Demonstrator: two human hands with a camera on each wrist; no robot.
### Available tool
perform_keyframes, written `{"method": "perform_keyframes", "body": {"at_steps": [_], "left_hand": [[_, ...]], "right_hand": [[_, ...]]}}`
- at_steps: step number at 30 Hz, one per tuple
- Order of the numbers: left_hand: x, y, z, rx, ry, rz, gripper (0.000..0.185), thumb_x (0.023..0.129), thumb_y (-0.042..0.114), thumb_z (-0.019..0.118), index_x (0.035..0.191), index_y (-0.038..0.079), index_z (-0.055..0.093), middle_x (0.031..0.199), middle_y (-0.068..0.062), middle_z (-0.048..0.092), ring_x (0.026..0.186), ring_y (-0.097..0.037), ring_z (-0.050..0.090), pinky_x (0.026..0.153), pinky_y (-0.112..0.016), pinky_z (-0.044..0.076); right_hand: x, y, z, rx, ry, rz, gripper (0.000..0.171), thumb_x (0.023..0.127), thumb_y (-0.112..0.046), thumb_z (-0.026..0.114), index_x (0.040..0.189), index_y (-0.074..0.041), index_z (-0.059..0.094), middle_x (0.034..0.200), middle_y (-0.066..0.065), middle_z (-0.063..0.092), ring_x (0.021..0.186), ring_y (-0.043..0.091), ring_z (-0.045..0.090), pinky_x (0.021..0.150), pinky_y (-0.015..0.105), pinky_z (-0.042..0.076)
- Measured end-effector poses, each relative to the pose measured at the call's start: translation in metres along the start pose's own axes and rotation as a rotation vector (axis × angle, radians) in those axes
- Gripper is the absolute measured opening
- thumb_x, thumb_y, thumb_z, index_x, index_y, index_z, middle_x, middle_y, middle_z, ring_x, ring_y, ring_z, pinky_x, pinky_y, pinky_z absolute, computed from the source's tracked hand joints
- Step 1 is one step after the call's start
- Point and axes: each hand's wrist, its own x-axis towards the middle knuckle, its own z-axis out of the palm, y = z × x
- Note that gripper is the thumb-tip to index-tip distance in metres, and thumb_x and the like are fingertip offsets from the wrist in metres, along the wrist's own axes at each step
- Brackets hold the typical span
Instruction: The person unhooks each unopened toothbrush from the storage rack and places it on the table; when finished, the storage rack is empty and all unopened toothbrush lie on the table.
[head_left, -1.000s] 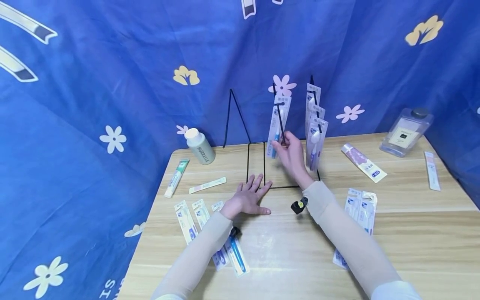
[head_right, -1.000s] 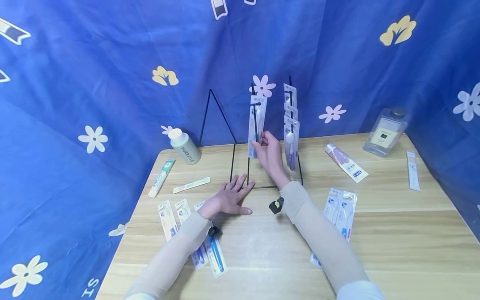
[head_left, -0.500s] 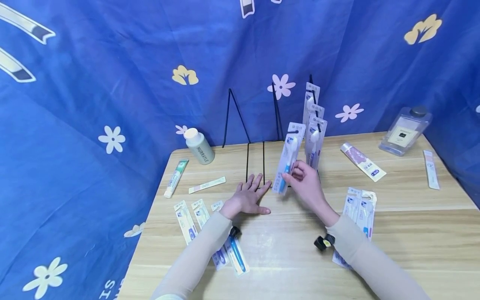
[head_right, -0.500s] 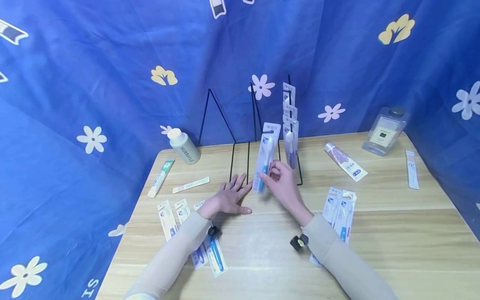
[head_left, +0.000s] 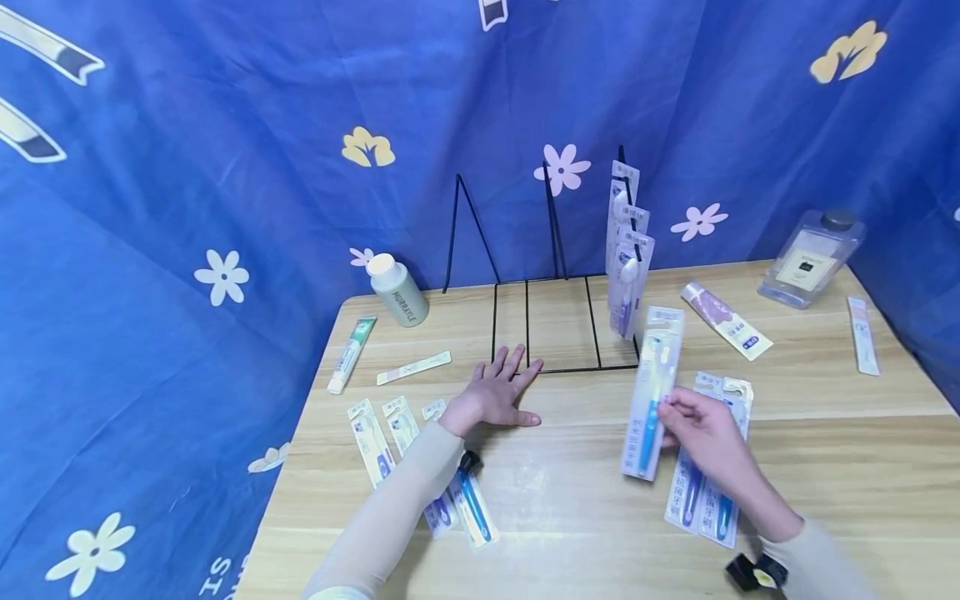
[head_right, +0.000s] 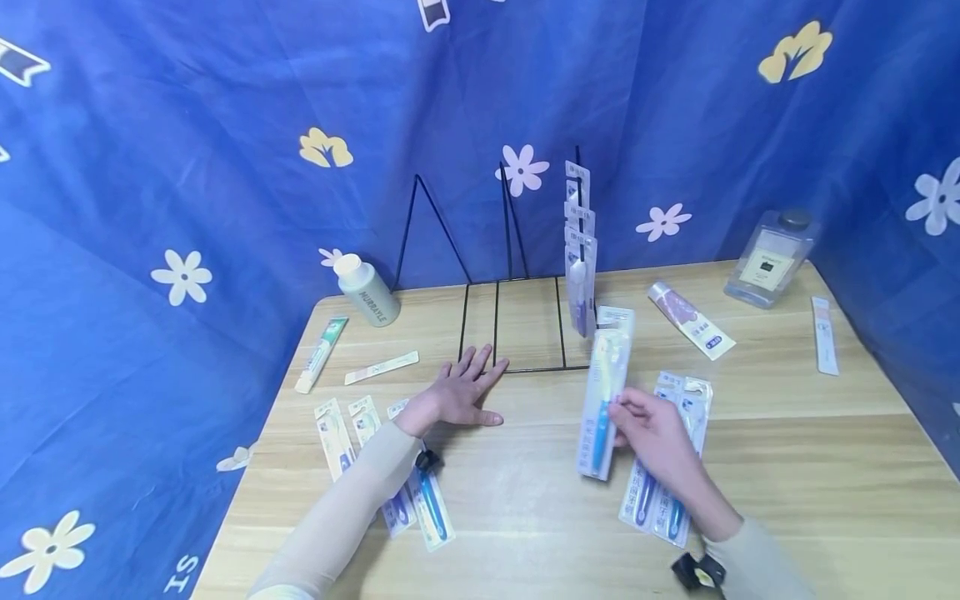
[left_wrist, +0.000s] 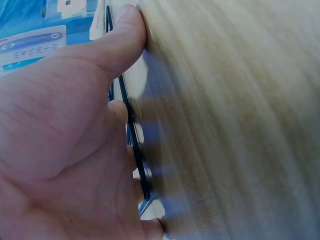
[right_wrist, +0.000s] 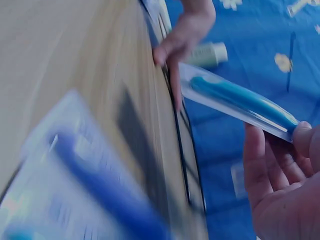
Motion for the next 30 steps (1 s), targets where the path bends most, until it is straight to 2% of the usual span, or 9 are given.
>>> {"method": "perform_keyframes", "body": {"at_steps": [4,7,10,12,15,19,24,30], "left_hand": [[-0.004,0.004,-0.007,0.022,-0.003,-0.008,0.104,0.087,0.075,0.057,0.163,0.04,-0.005,0.17,-0.003,-0.022,0.158,-0.032,-0.018,0.125,-0.065,0.004],[-0.008,0.008,-0.011,0.038,-0.002,-0.01,0.103,0.088,0.075,0.056,0.163,0.038,-0.004,0.171,-0.003,-0.021,0.158,-0.032,-0.017,0.125,-0.064,0.005],[-0.007,0.008,-0.01,0.052,0.005,-0.005,0.102,0.088,0.075,0.055,0.163,0.038,-0.004,0.171,-0.004,-0.019,0.159,-0.032,-0.015,0.125,-0.064,0.007],[-0.006,0.007,-0.01,0.055,0.007,-0.003,0.102,0.089,0.075,0.055,0.163,0.038,-0.003,0.171,-0.004,-0.019,0.159,-0.032,-0.014,0.126,-0.063,0.007],[-0.005,0.007,-0.01,0.054,0.0,-0.009,0.102,0.089,0.075,0.055,0.163,0.038,-0.005,0.171,-0.003,-0.021,0.159,-0.032,-0.015,0.126,-0.063,0.006],[-0.005,0.006,-0.01,0.044,-0.006,-0.014,0.103,0.089,0.075,0.055,0.163,0.039,-0.006,0.17,-0.003,-0.023,0.158,-0.032,-0.016,0.126,-0.064,0.005],[-0.005,0.006,-0.009,0.038,-0.001,-0.006,0.103,0.089,0.074,0.056,0.163,0.038,-0.005,0.171,-0.004,-0.022,0.159,-0.033,-0.016,0.125,-0.064,0.006],[-0.006,0.007,-0.008,0.032,0.001,-0.009,0.103,0.088,0.074,0.057,0.163,0.038,-0.005,0.17,-0.003,-0.022,0.158,-0.032,-0.016,0.125,-0.064,0.007]], "right_hand": [[-0.013,0.009,-0.038,-0.05,0.07,0.095,0.018,0.102,-0.007,0.059,0.106,0.009,0.067,0.082,-0.013,0.073,0.068,0.009,0.071,0.061,0.032,0.061],[-0.021,0.018,-0.067,-0.102,0.122,0.146,0.011,0.101,-0.009,0.061,0.103,-0.006,0.072,0.08,-0.016,0.073,0.064,0.006,0.067,0.057,0.027,0.058],[-0.032,0.029,-0.093,-0.137,0.169,0.21,0.013,0.101,-0.013,0.063,0.095,-0.021,0.072,0.077,-0.017,0.072,0.06,0.004,0.062,0.052,0.024,0.051],[-0.04,0.036,-0.106,-0.163,0.183,0.276,0.014,0.101,-0.017,0.063,0.093,-0.025,0.07,0.074,-0.016,0.071,0.06,0.004,0.061,0.051,0.025,0.049],[-0.049,0.046,-0.119,-0.192,0.163,0.39,0.011,0.102,-0.022,0.062,0.095,-0.019,0.07,0.071,-0.013,0.07,0.059,0.005,0.06,0.05,0.027,0.049],[-0.054,0.057,-0.123,-0.229,0.062,0.494,0.023,0.103,-0.022,0.059,0.108,-0.001,0.067,0.072,-0.006,0.07,0.061,0.007,0.061,0.051,0.028,0.051],[-0.054,0.064,-0.121,-0.214,-0.028,0.538,0.033,0.103,-0.016,0.058,0.118,0.013,0.06,0.077,-0.001,0.071,0.066,0.008,0.065,0.056,0.029,0.056],[-0.052,0.067,-0.123,-0.207,-0.06,0.567,0.037,0.102,-0.019,0.062,0.115,0.015,0.06,0.079,0.002,0.074,0.068,0.011,0.071,0.06,0.03,0.06]]}}
